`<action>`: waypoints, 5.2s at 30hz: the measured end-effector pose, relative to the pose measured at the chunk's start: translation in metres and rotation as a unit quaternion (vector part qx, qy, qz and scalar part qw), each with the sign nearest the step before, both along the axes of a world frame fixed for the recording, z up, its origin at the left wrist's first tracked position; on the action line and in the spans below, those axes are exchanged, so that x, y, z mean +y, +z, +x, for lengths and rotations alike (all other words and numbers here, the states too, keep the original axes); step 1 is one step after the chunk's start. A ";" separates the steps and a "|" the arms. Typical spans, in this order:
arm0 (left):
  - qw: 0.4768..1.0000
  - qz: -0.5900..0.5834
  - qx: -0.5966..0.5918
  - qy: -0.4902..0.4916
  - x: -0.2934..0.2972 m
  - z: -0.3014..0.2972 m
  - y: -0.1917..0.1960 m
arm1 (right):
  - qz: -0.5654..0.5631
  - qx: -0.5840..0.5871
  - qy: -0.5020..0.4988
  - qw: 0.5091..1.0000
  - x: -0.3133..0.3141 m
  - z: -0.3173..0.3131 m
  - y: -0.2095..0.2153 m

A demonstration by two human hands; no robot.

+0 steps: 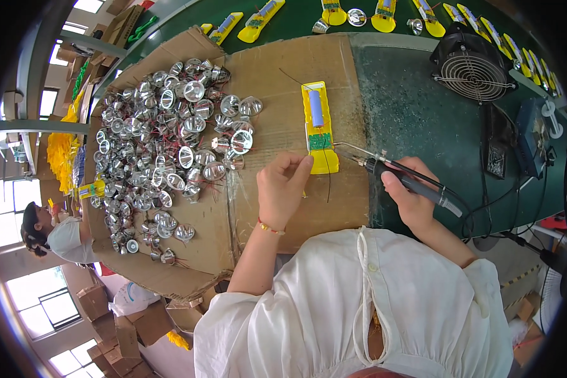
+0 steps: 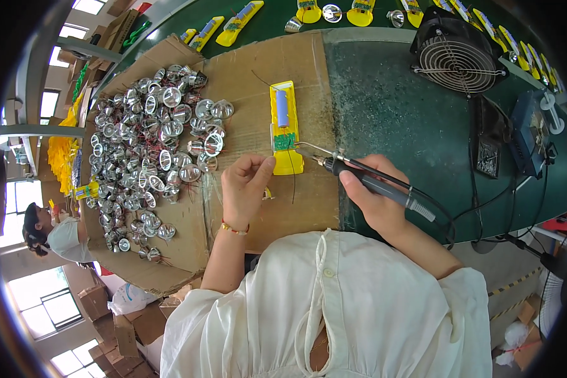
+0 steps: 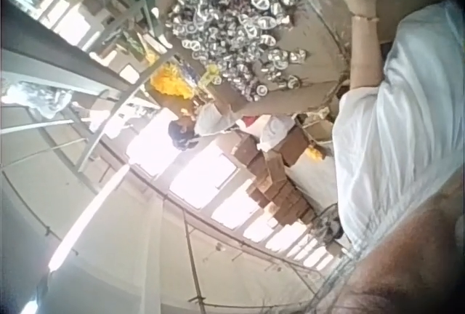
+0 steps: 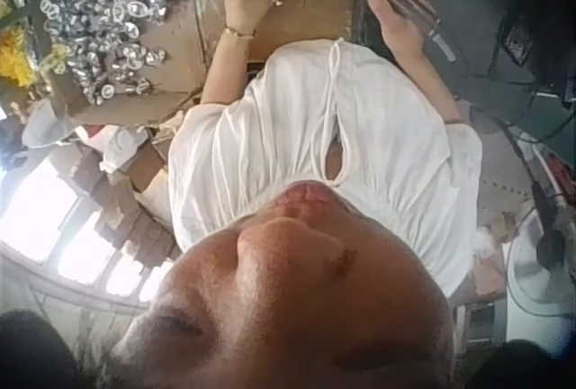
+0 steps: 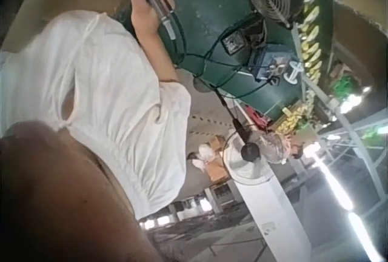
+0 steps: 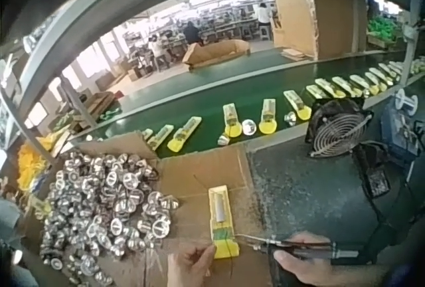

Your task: Soldering components and assembling small handheld flashlights at a factory workbench.

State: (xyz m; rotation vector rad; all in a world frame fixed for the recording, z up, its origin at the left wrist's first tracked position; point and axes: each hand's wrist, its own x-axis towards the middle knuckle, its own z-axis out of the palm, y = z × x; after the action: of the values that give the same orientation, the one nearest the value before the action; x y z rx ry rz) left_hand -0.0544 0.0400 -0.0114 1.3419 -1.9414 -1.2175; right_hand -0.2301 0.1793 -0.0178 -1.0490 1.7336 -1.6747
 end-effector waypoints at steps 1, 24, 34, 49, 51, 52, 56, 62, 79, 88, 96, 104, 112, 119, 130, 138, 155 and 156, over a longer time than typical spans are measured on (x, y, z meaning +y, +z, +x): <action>1.000 0.002 0.000 -0.001 0.000 -0.002 -0.003 | -0.014 0.021 -0.007 1.000 -0.003 0.001 0.001; 0.998 -0.005 0.010 -0.061 -0.013 -0.008 -0.006 | 0.013 -0.129 -0.027 0.991 -0.018 0.005 -0.003; 0.999 0.004 -0.007 -0.048 -0.012 -0.011 -0.004 | 0.001 -0.145 -0.046 0.988 -0.007 0.001 -0.003; 0.981 0.002 0.125 -0.151 0.004 0.047 -0.006 | 0.009 -0.175 -0.036 0.984 0.001 -0.007 -0.007; 0.983 -0.028 0.130 -0.124 0.006 0.035 -0.015 | 0.000 -0.182 -0.033 0.983 0.001 -0.006 -0.006; 0.984 -0.056 0.138 -0.102 0.004 0.026 -0.019 | 0.000 -0.182 -0.033 0.983 0.000 -0.005 -0.006; 0.995 -0.024 0.076 -0.064 -0.005 0.005 -0.020 | 0.022 -0.105 -0.028 0.994 -0.002 -0.002 -0.007; 0.992 -0.077 -0.010 -0.098 -0.010 -0.011 -0.010 | 0.022 -0.095 -0.027 0.995 -0.009 0.006 -0.004; 0.994 -0.045 -0.016 -0.103 -0.011 -0.011 -0.007 | 0.021 -0.145 -0.037 0.989 -0.008 0.007 -0.004; 0.994 -0.038 -0.032 -0.096 -0.013 -0.011 -0.007 | -0.018 -0.146 -0.063 0.987 0.002 -0.006 -0.009; 0.991 -0.057 -0.062 -0.108 -0.013 -0.013 -0.001 | -0.033 -0.156 -0.088 0.983 0.016 -0.021 -0.009; 0.976 -0.012 -0.158 -0.149 -0.020 -0.012 0.003 | -0.006 -0.130 -0.126 0.983 0.031 -0.040 -0.018; 0.953 -0.269 -0.131 -0.050 -0.184 -0.163 0.022 | 0.012 -0.125 -0.140 0.982 0.025 -0.038 -0.019; 0.902 -0.306 -0.305 -0.004 -0.284 -0.163 -0.011 | -0.002 -0.152 -0.189 0.970 0.031 -0.047 -0.030; 0.930 -0.283 -0.227 -0.059 -0.103 -0.064 0.010 | 0.025 -0.172 -0.176 0.969 0.026 -0.051 -0.031; 0.943 -0.316 -0.101 0.031 -0.018 -0.013 0.012 | -0.018 -0.146 -0.175 0.973 0.023 -0.049 -0.028; 0.858 -0.406 -0.228 -0.220 -0.021 0.002 0.010 | -0.026 -0.162 -0.167 0.972 0.037 -0.036 -0.013; 0.886 -0.362 -0.196 -0.213 -0.016 0.008 0.014 | -0.026 -0.174 -0.167 0.970 0.034 -0.039 -0.013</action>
State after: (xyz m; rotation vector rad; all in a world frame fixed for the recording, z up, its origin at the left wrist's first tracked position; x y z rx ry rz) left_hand -0.0465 0.0237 0.0025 0.8120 -2.6944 -0.2639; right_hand -0.2689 0.2135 -0.0307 -0.4572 1.7017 -1.9766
